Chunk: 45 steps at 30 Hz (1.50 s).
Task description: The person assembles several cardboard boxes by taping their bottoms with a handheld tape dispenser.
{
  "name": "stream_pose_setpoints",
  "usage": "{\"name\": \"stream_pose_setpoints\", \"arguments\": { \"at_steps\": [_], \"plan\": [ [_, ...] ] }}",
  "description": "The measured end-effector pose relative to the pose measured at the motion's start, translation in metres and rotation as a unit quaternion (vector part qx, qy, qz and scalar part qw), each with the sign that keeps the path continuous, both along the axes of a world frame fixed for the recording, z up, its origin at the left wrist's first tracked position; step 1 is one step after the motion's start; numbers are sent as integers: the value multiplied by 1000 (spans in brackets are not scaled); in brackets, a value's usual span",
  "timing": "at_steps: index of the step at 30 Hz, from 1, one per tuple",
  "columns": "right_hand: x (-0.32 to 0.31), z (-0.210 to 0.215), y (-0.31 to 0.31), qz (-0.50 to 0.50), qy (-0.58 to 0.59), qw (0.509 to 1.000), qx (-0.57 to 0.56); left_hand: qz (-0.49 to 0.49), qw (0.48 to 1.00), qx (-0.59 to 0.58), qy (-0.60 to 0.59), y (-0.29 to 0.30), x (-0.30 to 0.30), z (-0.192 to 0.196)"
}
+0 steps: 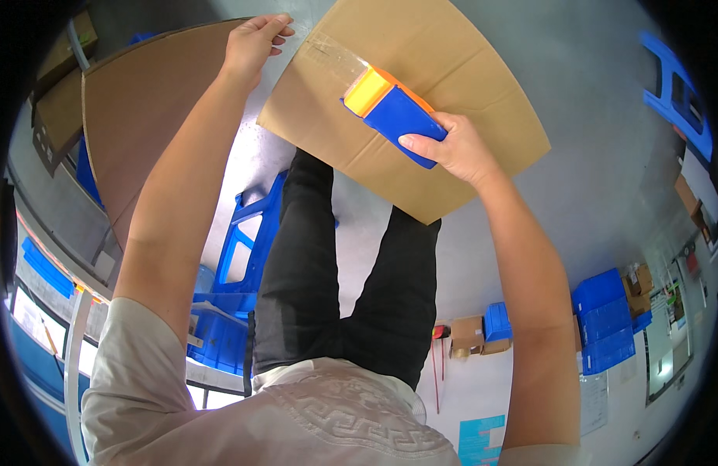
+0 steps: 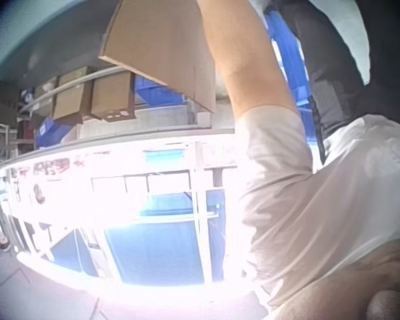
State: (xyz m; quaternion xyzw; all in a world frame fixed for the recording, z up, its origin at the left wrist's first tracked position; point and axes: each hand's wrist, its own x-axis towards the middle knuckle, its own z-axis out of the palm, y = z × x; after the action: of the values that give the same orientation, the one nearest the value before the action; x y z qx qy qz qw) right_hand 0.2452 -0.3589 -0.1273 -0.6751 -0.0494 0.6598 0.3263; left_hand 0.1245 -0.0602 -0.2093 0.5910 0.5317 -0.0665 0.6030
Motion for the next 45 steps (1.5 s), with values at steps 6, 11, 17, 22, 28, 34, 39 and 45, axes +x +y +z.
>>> {"name": "stream_pose_setpoints", "arguments": {
  "at_steps": [6, 11, 17, 22, 28, 34, 39, 45],
  "plan": [
    [1, 2, 6, -6, 4, 1000, 12, 24, 999, -20, 22, -21, 2, -28],
    [-2, -2, 6, 4, 10, 999, 31, -222, 747, 523, 345, -6, -21, -25],
    [8, 3, -4, 15, 0, 999, 44, -220, 962, 162, 24, -53, 14, 35],
    [8, 4, 1, 4, 10, 997, 74, -206, 966, 154, 32, -52, -1, 12],
    [15, 21, -71, 17, -53, 997, 52, -227, 962, 150, 30, -47, -2, 3],
    [28, 73, -248, 61, -60, 980, -180, -223, 965, 129, 41, -53, 4, 8],
    [29, 92, -267, 33, -30, 965, -258, -226, 964, 134, 49, -43, -6, 0],
    [13, 78, -272, 55, -20, 956, -287, -216, 965, 125, 76, -53, 5, 10]
  ]
}}
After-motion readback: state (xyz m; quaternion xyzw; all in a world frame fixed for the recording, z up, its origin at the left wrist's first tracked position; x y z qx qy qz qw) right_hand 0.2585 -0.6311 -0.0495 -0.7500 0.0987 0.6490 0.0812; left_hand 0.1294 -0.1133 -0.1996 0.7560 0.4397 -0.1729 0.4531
